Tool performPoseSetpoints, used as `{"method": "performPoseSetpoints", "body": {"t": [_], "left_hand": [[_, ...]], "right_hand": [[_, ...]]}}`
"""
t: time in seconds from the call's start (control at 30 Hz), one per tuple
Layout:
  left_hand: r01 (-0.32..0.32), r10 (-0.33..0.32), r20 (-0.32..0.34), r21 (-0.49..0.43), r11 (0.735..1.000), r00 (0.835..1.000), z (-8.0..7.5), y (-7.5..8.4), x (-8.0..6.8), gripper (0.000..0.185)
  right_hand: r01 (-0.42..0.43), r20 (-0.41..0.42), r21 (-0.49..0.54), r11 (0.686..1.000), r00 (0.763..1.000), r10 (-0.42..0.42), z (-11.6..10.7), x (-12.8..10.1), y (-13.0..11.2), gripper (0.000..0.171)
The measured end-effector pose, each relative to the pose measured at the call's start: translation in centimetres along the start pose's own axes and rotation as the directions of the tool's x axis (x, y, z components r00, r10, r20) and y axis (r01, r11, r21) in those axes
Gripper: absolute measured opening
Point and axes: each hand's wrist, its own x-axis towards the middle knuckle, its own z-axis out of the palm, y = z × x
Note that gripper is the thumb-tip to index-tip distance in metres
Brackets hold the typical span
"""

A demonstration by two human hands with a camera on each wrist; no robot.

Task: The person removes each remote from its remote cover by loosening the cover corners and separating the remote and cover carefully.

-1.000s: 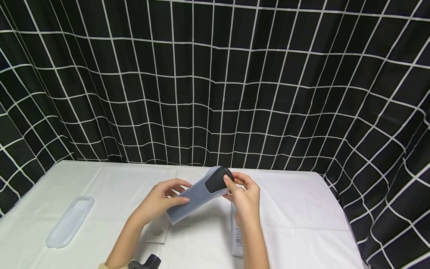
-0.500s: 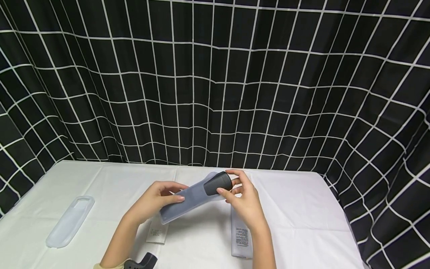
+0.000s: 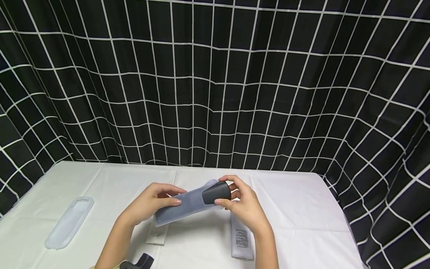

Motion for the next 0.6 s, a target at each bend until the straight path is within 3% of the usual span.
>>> {"method": "performPoseSetpoints", "body": {"t": [0.33, 0.6], "left_hand": [[-0.02, 0.021, -0.078, 0.024, 1.0, 0.997, -0.6, -0.3, -0.7, 0.031], [-0.019, 0.032, -0.12, 0.11, 0.994, 0.992, -0.8, -0.6, -1.0, 0.04]], "right_hand": [[-0.066, -0.053, 0.053, 0.996, 0.996, 0.069, 1.1, 0.1, -0.5, 0.057], [-0.064, -0.075, 0.096, 0.993, 0.995, 0.072, 1.6, 0.2, -0.4, 0.053]]}}
